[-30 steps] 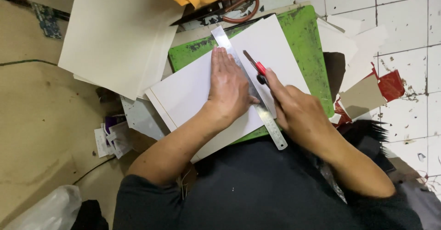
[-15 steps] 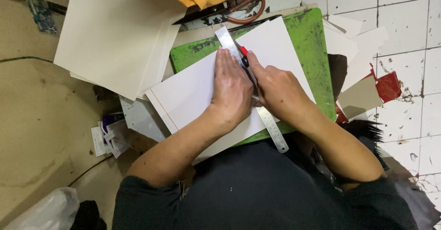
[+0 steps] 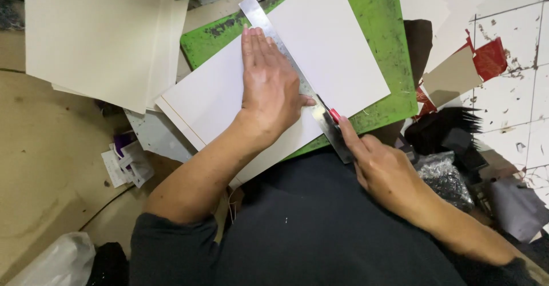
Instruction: Cutting sheets of white cardboard using a metal ruler and a utility knife on a green cutting mat.
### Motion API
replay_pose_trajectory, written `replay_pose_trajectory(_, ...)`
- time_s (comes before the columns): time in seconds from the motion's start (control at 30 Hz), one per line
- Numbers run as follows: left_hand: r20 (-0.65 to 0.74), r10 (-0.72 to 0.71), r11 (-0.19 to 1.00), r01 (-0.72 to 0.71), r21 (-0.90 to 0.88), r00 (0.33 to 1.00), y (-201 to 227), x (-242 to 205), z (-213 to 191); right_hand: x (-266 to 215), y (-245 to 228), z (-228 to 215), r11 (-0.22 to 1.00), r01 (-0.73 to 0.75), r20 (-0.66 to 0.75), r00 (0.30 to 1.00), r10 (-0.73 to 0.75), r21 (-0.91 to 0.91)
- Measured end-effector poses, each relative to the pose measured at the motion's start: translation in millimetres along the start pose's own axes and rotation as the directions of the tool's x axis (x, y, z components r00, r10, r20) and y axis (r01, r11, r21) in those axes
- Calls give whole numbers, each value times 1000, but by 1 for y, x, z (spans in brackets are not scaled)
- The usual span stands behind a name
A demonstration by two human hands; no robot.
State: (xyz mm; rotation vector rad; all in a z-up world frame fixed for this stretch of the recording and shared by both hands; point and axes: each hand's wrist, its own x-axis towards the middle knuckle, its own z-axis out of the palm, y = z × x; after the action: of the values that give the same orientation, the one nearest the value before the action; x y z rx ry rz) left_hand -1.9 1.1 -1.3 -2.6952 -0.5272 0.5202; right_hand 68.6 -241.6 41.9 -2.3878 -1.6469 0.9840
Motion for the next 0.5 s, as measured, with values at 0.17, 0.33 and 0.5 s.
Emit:
replay_pose_trajectory(0.17, 18, 1, 1000, 0, -4, 1000, 1, 1, 3, -50, 13, 29, 999, 21, -12, 1000, -21, -38)
replay_pose_trajectory(0.33, -2, -22, 999, 22, -27, 1000, 2, 0, 5, -65, 13, 20, 996, 32, 42, 999, -29, -84)
replay_pose_trajectory(0.5, 131, 19, 1000, -18, -5, 991, -2, 4, -7, -53, 7, -33, 998, -67, 21, 998, 66, 19)
